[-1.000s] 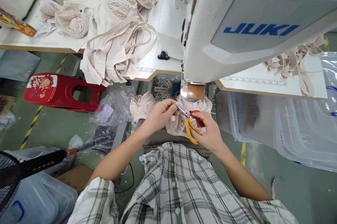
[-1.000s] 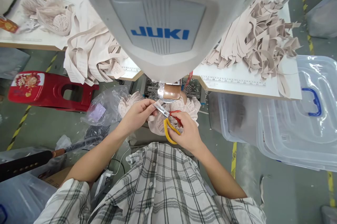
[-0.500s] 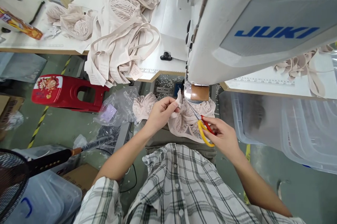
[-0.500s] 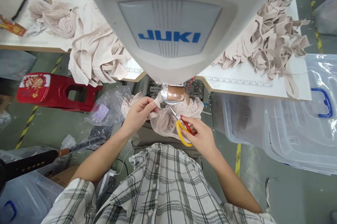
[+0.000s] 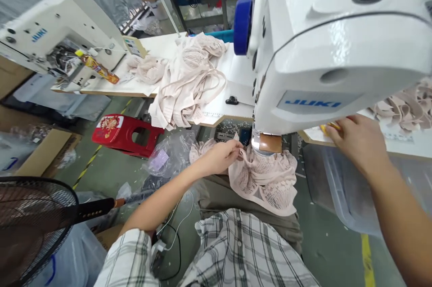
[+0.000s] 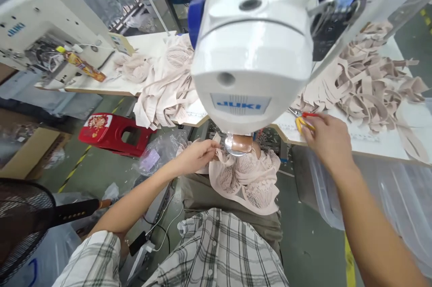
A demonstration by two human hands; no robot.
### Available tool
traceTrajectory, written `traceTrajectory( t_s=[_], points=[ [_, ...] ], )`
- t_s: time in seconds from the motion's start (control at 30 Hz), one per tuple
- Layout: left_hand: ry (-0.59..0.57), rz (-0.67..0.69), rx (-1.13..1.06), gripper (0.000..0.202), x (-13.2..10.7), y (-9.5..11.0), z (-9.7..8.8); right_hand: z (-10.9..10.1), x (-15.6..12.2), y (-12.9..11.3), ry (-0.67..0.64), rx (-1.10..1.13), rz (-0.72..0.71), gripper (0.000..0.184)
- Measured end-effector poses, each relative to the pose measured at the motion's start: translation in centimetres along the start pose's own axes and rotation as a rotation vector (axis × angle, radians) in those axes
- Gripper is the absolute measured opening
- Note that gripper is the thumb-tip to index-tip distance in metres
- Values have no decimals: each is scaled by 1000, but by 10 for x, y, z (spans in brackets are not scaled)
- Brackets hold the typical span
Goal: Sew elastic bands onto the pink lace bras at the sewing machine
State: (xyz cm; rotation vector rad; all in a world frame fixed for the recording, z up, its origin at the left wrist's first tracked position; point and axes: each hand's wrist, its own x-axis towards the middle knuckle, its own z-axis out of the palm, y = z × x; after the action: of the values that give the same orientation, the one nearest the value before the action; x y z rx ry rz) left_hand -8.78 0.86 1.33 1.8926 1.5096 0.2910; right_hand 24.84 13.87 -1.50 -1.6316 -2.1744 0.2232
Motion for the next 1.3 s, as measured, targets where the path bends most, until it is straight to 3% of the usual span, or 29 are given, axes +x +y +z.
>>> traceTrajectory(
  t_s=[0.07,0.1,0.13,0.23,0.33,0.43,0.57,0.63,0.7,0.83,1.0,1.3],
  points=[
    [-25,-22,170,21,-1,1,-2,4,-19,-15,52,107,10,36],
    [-20,-34,255,19,-2,3,-1,7,-35,-25,-1,198,52,35],
    [3,-27,332,17,-2,5,3,11,-52,-37,-116,313,73,34],
    [112,151,481,18,-2,19,20,25,-99,-73,-444,570,-71,43],
    [159,276,479,32,-5,39,38,38,-124,-99,-466,760,-155,66],
    [183,276,324,40,-5,60,50,43,-130,-111,-406,1042,-16,74],
    [277,175,-134,39,4,82,57,31,-121,-119,-156,1202,386,52],
    [340,88,-348,39,9,85,59,20,-109,-122,-67,1151,443,39],
    [417,44,-402,41,12,83,61,11,-92,-123,-51,1112,416,30],
    [591,90,-135,31,12,63,59,3,-54,-117,-57,989,365,20],
    [621,285,230,35,15,44,51,5,-22,-111,-147,874,208,10],
    [513,105,353,41,22,48,32,21,4,-103,-167,729,65,6]
  ],
)
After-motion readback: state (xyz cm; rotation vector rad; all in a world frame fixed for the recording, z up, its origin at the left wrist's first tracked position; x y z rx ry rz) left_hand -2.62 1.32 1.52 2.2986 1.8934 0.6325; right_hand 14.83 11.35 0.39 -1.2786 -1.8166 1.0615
